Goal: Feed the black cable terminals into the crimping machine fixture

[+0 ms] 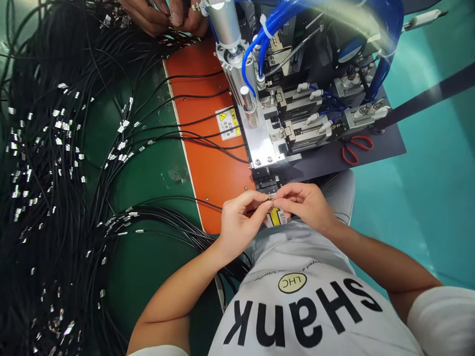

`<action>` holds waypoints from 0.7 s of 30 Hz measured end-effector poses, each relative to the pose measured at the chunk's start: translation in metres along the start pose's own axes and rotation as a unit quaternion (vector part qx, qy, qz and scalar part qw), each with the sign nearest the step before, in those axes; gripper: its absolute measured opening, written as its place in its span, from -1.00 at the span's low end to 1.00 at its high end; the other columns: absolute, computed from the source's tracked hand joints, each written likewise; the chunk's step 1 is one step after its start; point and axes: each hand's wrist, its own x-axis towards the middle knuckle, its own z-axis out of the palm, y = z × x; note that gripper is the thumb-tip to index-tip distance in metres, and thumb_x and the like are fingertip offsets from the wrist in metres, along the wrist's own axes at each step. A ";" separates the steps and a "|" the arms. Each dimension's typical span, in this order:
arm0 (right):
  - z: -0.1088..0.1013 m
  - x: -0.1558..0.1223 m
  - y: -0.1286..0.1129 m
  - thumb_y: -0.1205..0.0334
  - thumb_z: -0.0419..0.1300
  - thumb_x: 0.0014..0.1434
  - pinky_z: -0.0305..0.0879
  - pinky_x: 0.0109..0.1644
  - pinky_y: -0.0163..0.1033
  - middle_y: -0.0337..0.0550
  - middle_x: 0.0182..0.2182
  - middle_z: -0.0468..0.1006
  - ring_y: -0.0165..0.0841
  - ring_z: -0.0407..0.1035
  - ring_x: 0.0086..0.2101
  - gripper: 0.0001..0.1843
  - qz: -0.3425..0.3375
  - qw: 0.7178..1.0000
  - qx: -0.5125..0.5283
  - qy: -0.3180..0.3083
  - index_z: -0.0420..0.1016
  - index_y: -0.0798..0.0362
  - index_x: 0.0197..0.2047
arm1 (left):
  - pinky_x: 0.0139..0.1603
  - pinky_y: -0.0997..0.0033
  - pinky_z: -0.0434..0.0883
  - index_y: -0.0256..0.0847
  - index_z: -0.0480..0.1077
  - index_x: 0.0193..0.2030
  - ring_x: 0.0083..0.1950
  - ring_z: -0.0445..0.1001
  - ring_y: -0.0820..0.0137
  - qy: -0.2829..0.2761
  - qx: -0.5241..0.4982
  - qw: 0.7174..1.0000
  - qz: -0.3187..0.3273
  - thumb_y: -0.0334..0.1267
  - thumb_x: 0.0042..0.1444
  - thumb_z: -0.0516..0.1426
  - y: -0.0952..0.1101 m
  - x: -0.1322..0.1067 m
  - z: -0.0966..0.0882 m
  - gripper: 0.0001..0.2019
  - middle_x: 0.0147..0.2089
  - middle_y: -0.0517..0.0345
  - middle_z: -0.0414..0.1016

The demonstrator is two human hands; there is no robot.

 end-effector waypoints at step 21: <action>0.007 -0.005 0.005 0.10 0.41 0.07 0.34 -0.42 -0.30 -0.25 -0.41 0.51 -0.46 0.33 -0.51 -0.78 -0.039 0.998 -0.046 -0.010 0.52 0.03 -0.33 | -0.47 0.51 0.37 -0.25 0.50 -0.28 -0.48 0.31 0.55 -0.041 -0.212 0.964 -0.158 -0.19 0.06 0.33 -0.002 0.003 -0.003 -0.81 -0.51 0.23 0.36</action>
